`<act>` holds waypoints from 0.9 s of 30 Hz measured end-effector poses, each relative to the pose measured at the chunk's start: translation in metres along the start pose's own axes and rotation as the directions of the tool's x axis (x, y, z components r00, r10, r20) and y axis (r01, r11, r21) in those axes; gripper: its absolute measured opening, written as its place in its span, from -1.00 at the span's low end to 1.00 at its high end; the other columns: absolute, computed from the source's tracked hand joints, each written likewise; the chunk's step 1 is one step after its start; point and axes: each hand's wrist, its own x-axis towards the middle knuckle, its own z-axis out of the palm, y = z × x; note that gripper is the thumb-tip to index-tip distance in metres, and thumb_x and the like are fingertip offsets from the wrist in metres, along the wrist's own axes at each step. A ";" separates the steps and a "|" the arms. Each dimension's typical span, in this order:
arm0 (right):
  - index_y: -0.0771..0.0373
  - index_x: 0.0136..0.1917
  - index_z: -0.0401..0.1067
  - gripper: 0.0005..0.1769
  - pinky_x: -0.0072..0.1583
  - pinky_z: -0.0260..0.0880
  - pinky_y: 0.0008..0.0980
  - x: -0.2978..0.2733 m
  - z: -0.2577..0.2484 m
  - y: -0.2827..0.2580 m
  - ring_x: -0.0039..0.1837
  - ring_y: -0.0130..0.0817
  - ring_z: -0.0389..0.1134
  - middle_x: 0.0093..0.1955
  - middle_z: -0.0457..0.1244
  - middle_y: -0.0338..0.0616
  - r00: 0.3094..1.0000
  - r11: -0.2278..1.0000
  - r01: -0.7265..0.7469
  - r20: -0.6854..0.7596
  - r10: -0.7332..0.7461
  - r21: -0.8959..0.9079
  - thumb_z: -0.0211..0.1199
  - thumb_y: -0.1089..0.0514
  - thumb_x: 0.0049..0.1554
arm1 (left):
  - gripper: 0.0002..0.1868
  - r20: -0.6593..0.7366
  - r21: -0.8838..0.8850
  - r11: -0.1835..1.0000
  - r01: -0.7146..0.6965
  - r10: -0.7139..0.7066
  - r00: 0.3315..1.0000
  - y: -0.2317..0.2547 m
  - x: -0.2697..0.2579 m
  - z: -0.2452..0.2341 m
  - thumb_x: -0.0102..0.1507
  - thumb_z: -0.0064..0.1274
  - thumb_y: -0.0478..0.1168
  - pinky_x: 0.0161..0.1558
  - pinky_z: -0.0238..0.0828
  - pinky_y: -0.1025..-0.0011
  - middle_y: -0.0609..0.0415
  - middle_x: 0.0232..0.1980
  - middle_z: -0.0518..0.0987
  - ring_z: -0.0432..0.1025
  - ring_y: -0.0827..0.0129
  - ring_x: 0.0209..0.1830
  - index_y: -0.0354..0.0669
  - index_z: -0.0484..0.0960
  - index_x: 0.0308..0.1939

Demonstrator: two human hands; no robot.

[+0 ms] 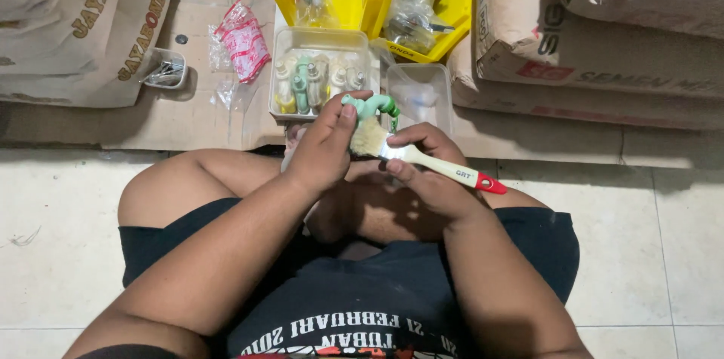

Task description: Cleaning a plastic plumbing fitting using a small brush

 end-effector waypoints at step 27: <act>0.35 0.06 0.35 -0.81 0.03 0.22 -0.35 -0.001 -0.010 -0.003 0.01 -0.35 0.23 0.02 0.27 0.04 0.971 0.991 0.130 0.197 -0.136 0.044 0.28 0.26 0.22 | -0.59 0.131 0.071 0.937 -0.342 0.332 0.934 0.023 -0.021 0.006 0.46 -0.34 -0.08 0.16 0.35 0.16 -0.13 -0.11 0.59 0.41 0.21 -0.02 -0.07 0.52 0.27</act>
